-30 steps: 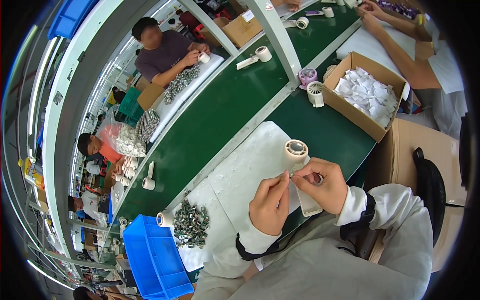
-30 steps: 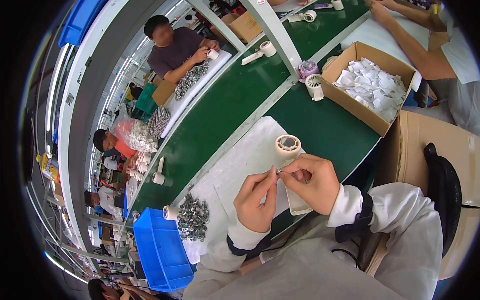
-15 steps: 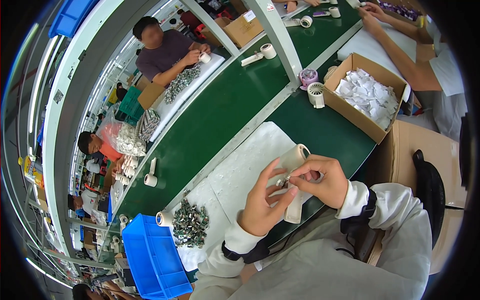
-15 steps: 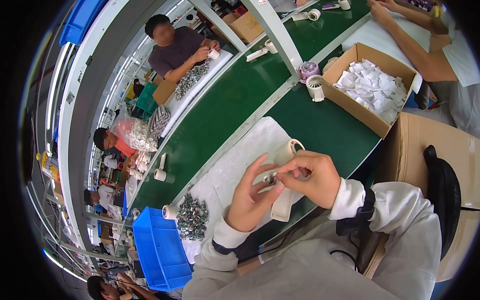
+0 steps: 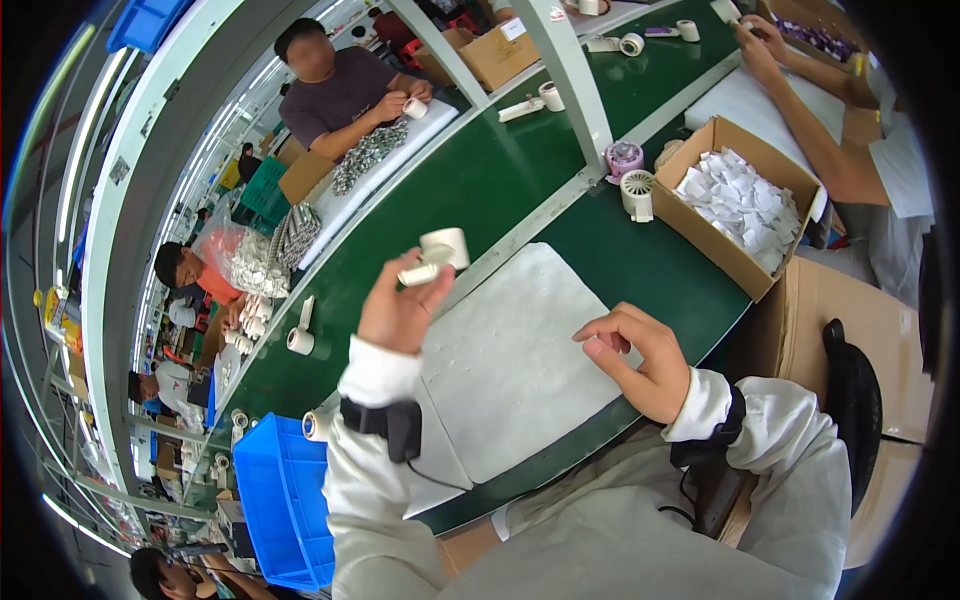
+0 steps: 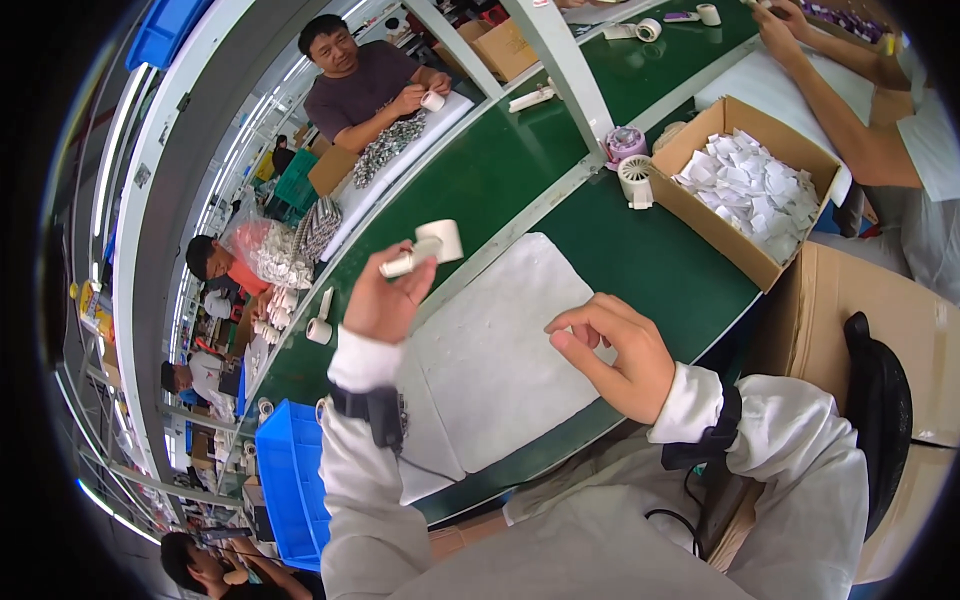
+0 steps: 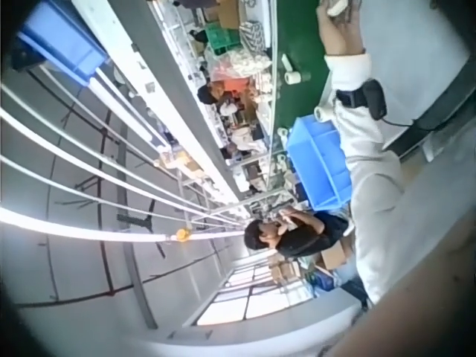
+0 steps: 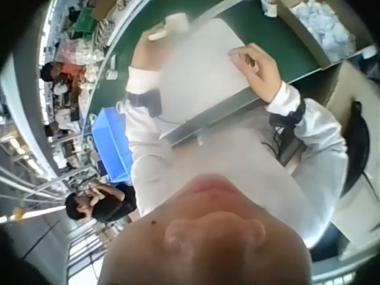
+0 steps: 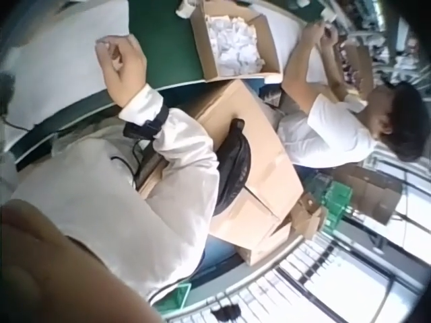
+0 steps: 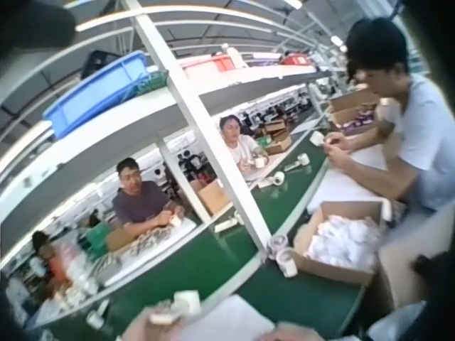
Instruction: The person picks up a circuit board and a fan housing, connects a wire from the housing to the board, and places the assembly down before repeating the process.
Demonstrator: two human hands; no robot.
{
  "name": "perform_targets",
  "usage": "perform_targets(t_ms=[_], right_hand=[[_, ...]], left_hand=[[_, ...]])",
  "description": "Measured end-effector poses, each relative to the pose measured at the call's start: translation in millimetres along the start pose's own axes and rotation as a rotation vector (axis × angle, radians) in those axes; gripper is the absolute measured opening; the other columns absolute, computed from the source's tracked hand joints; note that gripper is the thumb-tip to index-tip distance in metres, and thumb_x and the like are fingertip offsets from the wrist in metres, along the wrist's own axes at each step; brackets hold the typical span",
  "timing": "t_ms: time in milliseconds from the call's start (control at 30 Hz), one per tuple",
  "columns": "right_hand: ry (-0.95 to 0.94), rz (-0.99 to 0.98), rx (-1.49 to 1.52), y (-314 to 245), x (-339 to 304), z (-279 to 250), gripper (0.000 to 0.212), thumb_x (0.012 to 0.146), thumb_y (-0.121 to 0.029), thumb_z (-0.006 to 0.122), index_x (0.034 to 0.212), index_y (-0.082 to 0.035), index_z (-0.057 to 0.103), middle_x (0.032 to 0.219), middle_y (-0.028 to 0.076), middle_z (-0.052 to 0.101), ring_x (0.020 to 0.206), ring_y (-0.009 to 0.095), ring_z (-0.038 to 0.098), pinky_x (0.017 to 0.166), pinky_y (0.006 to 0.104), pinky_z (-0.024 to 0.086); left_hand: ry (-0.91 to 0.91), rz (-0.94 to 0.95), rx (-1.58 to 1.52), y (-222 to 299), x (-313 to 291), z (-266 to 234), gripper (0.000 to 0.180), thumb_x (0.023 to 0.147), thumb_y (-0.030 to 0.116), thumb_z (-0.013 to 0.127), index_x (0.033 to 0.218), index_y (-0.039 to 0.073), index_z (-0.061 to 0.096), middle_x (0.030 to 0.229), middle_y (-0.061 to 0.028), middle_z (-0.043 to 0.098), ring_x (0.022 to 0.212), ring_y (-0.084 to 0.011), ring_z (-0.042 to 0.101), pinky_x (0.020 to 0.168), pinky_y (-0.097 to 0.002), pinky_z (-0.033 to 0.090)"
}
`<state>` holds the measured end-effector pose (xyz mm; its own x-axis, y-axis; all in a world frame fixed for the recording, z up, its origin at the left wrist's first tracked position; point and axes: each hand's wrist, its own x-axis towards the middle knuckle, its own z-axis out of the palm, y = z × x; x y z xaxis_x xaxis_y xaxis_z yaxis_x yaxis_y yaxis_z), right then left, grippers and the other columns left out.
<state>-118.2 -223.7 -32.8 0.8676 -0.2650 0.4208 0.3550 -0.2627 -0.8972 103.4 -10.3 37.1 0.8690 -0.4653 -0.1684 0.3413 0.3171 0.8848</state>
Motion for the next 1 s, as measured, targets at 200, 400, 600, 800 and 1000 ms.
perform_targets(t_ms=[200, 400, 600, 800, 1000], right_hand=[[-0.111, -0.117, -0.086, 1.6, -4.5, -0.9, 0.012, 0.094, -0.010, 0.066, 0.103, -0.004, 0.070, 0.081, 0.007, 0.059, 0.075, 0.020, 0.053, 0.070, 0.0304, 0.045], [-0.139, -0.139, -0.121, 7.7, -3.3, -1.8, 0.011, 0.093, -0.010, 0.067, 0.102, -0.004, 0.071, 0.079, 0.007, 0.059, 0.074, 0.021, 0.054, 0.069, 0.0312, 0.046], [-0.133, -0.141, -0.148, 6.9, -0.2, -2.6, 0.011, 0.090, -0.010, 0.069, 0.100, -0.005, 0.072, 0.077, 0.006, 0.057, 0.073, 0.021, 0.054, 0.067, 0.0318, 0.045], [-0.140, -0.143, -0.151, 9.2, 1.8, -0.1, 0.011, 0.089, -0.010, 0.071, 0.099, -0.005, 0.072, 0.075, 0.006, 0.057, 0.072, 0.021, 0.054, 0.066, 0.0324, 0.045], [-0.171, -0.153, -0.195, 14.3, 1.6, -0.8, 0.011, 0.089, -0.010, 0.071, 0.098, -0.005, 0.071, 0.074, 0.005, 0.057, 0.072, 0.021, 0.055, 0.065, 0.0329, 0.045]], left_hand=[[0.321, 0.098, 0.141, 29.5, 95.5, -74.9, 0.054, 0.090, 0.030, 0.072, 0.132, 0.004, 0.049, 0.124, -0.0252, 0.056, 0.095, -0.0343, 0.067, 0.093, -0.0437, 0.057], [0.413, 0.083, -0.028, 32.1, 121.2, -92.1, 0.101, 0.086, 0.050, 0.073, 0.157, 0.013, 0.012, 0.146, -0.0247, 0.041, 0.119, -0.0442, 0.058, 0.099, -0.0504, 0.052], [0.167, 0.178, 0.021, 37.1, 122.4, -120.7, 0.110, 0.087, 0.065, 0.064, 0.160, 0.012, 0.001, 0.155, -0.0231, 0.036, 0.127, -0.0458, 0.053, 0.102, -0.0532, 0.049], [0.402, 0.200, 0.076, 70.2, 122.6, -167.5, 0.107, 0.086, 0.066, 0.064, 0.158, 0.007, 0.011, 0.144, -0.0201, 0.050, 0.121, -0.0405, 0.058, 0.099, -0.0498, 0.051], [0.685, 0.260, 0.286, 129.4, 110.5, -243.5, 0.101, 0.081, 0.064, 0.070, 0.153, 0.006, 0.029, 0.130, -0.0152, 0.061, 0.109, -0.0339, 0.064, 0.088, -0.0438, 0.055]])
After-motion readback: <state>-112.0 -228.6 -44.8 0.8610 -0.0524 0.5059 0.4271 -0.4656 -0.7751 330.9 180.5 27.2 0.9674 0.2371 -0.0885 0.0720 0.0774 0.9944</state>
